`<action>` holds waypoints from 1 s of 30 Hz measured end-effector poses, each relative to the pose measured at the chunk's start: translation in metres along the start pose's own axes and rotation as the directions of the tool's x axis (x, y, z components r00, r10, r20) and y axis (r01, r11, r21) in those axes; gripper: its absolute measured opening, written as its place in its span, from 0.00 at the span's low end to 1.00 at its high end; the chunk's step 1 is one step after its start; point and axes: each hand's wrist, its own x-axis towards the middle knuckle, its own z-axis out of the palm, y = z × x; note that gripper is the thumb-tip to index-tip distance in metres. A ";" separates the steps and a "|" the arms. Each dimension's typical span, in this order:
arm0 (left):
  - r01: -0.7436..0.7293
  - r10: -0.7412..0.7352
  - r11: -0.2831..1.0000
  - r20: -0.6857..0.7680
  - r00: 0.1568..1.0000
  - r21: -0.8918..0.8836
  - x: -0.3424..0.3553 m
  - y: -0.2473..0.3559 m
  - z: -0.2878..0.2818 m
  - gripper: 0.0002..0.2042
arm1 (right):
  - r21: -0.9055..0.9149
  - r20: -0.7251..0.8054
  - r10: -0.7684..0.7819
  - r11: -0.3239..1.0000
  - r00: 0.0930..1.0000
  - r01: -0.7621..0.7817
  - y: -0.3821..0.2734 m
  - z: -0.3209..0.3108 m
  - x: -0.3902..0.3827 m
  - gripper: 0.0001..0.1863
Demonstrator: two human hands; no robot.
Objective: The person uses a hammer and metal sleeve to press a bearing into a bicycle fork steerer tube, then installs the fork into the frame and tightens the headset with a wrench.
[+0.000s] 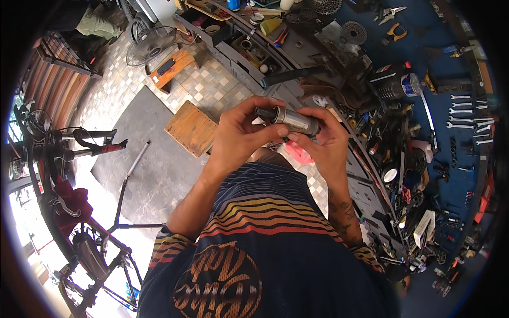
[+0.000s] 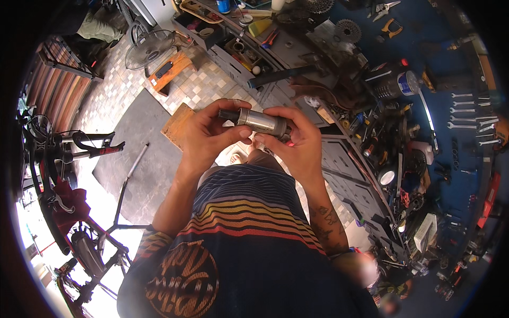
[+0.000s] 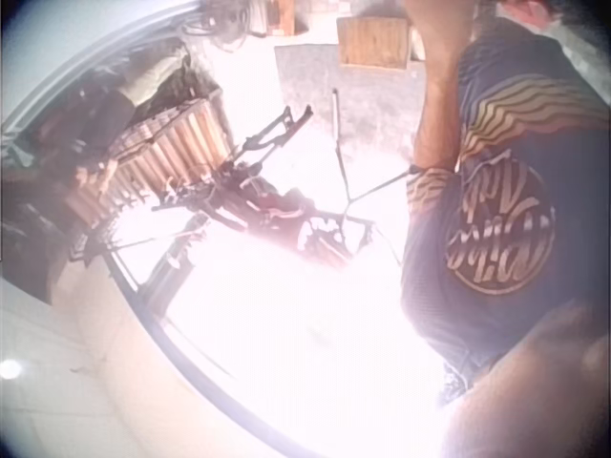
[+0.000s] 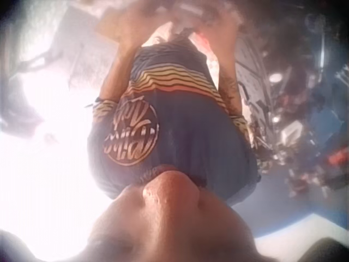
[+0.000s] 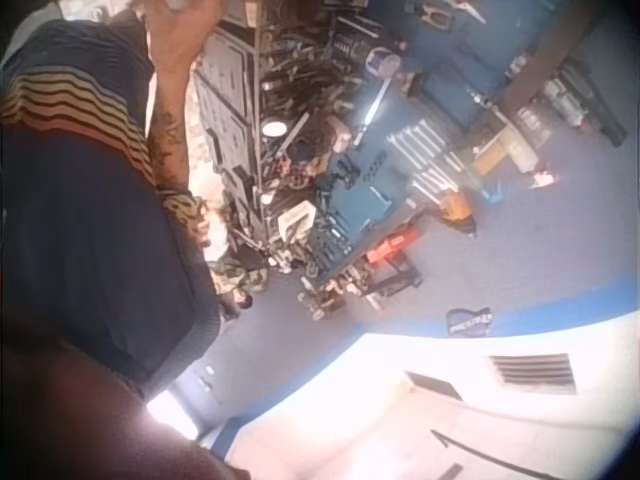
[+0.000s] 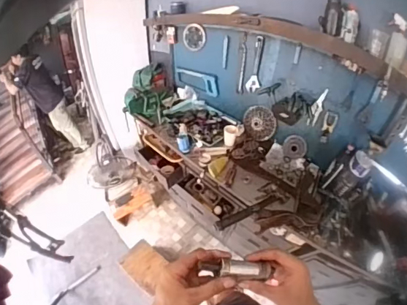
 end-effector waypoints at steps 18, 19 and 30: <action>0.171 -0.225 0.931 -0.138 0.964 -0.324 0.029 -0.068 0.016 0.13 | 0.217 -0.090 0.225 0.955 0.970 -0.202 0.035 -0.034 -0.005 0.26; 0.187 -0.242 0.920 -0.125 0.962 -0.344 0.037 -0.073 0.019 0.12 | 0.250 -0.110 0.271 0.939 0.956 -0.237 0.038 -0.040 -0.001 0.25; 0.421 -0.512 0.785 -0.094 0.854 -0.454 0.160 -0.147 0.083 0.12 | -0.302 -0.316 -0.032 0.951 0.948 -0.068 0.092 -0.144 0.063 0.29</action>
